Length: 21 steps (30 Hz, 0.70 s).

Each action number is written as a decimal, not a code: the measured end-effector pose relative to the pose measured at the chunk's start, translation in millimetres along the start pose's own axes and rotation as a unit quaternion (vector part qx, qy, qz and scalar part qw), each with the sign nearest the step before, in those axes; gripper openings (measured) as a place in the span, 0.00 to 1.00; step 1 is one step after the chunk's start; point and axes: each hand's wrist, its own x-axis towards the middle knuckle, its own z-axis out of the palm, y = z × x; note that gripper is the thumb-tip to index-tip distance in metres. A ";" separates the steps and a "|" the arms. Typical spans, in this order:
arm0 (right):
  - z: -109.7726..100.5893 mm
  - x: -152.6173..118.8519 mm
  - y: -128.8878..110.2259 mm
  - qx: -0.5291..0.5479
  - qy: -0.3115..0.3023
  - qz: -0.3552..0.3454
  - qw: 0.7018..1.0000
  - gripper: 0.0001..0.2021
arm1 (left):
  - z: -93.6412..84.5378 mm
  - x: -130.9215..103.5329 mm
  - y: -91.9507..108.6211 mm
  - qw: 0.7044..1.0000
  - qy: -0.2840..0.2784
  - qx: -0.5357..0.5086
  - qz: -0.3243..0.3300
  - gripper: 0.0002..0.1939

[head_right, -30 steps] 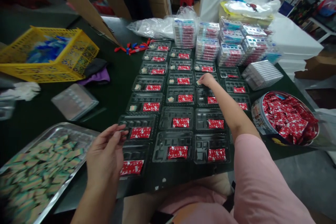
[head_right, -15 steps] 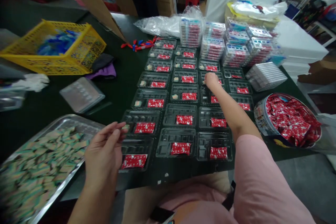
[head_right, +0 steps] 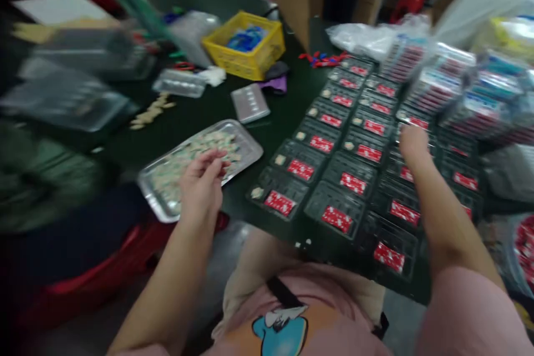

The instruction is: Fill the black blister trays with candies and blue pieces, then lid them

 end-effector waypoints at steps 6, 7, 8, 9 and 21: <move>-28.6 -36.8 -107.0 0.236 0.087 -0.215 0.943 0.11 | -71.1 7.2 -0.7 0.997 0.071 0.030 0.023 0.17; -37.3 -51.5 -134.5 0.281 0.081 -0.269 0.918 0.10 | -77.3 5.1 -2.7 0.996 0.075 0.032 0.020 0.17; -46.8 -66.5 -162.9 0.317 0.068 -0.320 0.890 0.09 | -82.3 2.7 -5.0 0.996 0.078 0.034 0.018 0.17; -56.4 -80.9 -191.6 0.345 0.054 -0.360 0.865 0.08 | -86.6 0.4 -7.5 0.996 0.080 0.034 0.016 0.17; -91.5 -123.1 -383.2 0.335 0.032 -0.453 0.826 0.17 | -148.9 15.5 -46.8 0.891 0.003 0.425 0.156 0.16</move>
